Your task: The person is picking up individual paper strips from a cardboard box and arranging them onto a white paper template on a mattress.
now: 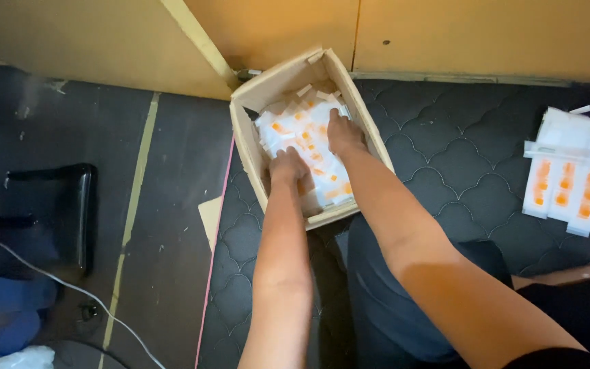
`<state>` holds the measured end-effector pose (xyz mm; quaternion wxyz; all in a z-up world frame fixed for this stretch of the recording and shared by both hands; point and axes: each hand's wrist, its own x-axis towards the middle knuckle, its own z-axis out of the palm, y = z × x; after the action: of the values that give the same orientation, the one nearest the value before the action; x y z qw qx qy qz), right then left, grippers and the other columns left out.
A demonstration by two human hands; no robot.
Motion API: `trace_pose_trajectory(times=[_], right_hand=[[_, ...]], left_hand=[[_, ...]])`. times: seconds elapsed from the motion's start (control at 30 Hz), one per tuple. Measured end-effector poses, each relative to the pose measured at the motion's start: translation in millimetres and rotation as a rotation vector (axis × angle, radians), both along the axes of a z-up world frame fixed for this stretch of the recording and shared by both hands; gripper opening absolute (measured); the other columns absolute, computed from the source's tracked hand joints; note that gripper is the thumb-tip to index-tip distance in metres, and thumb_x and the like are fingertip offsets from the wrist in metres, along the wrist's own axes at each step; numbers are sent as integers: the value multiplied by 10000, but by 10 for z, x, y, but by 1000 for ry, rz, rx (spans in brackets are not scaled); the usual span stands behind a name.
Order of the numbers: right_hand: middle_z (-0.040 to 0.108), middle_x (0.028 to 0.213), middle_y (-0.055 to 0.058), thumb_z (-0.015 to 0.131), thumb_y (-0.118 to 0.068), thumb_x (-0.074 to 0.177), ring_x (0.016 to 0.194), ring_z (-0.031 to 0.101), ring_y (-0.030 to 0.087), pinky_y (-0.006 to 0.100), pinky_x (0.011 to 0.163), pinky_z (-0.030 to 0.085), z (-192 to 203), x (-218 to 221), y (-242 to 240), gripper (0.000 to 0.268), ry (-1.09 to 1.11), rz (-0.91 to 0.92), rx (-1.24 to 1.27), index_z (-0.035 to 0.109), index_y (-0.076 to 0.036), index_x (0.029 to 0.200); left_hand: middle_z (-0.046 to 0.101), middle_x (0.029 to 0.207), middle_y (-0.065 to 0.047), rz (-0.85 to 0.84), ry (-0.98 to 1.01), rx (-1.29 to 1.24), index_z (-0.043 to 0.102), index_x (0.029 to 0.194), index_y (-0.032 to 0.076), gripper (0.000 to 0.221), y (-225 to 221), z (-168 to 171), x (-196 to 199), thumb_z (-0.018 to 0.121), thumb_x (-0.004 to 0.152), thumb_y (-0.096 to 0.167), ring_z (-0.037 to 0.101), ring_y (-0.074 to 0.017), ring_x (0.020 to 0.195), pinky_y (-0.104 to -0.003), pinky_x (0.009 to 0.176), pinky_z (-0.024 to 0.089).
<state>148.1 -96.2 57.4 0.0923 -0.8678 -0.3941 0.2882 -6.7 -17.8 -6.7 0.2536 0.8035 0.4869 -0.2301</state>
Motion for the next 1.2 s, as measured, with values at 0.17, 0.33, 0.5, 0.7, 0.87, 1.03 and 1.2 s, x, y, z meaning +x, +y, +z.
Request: trace_pose_trajectory(times=[0.17,0.33,0.5,0.7,0.87,1.03,1.2], right_hand=[[433,1403,338,660,123,871,1180,615,532,661,911,577,170,-89,-73,578,-41,-41,-20,379,7,1363],[483,1354,307,664,51,902,1225,585,508,644,904,571,87,-58,-127,590,-2,-48,-33,349,-24,1396],[492,1385,298,759,-9,868,1244,572,502,686,828,566,178,-133,-199,936,-65,114,-251,171,-84,1593],[574,1358,340,582,74,928,1258,589,502,676,962,498,-24,-28,-208,887,88,27,-156,43,-26,1625],[636,1314,277,608,-41,931,1250,604,458,667,994,483,-178,47,-132,850,148,-52,-99,98,-70,1610],[700,1240,195,678,-262,931,1184,668,403,603,904,568,-222,33,-90,571,161,-55,-10,502,-93,1448],[748,1051,101,766,-446,808,1060,720,283,430,886,595,4,-131,-79,415,452,-124,273,733,-108,1046]], left_hand=[[541,1348,-236,-8,-22,23,497,1384,7,626,-45,-7,-16,668,812,198,597,-505,1229,-576,984,544],[524,1357,-246,-2,-42,36,477,1416,-8,607,-167,263,-22,618,854,174,592,-512,1227,-584,966,547],[464,1413,-232,11,-15,-9,450,1423,-3,571,-458,991,-41,591,918,222,549,-501,1286,-574,1026,518],[480,1405,-260,41,-37,-17,467,1431,-11,611,-293,541,-8,664,900,218,548,-516,1276,-598,1010,519],[479,1405,-231,45,10,-11,451,1443,6,621,-272,462,39,625,904,259,555,-488,1283,-580,1013,515],[544,1317,-244,61,-27,54,516,1405,11,626,-238,388,23,683,848,244,613,-484,1203,-583,939,553],[607,1402,-208,-51,58,46,600,1406,55,557,-264,607,30,571,928,340,580,-400,1328,-573,1058,471]])
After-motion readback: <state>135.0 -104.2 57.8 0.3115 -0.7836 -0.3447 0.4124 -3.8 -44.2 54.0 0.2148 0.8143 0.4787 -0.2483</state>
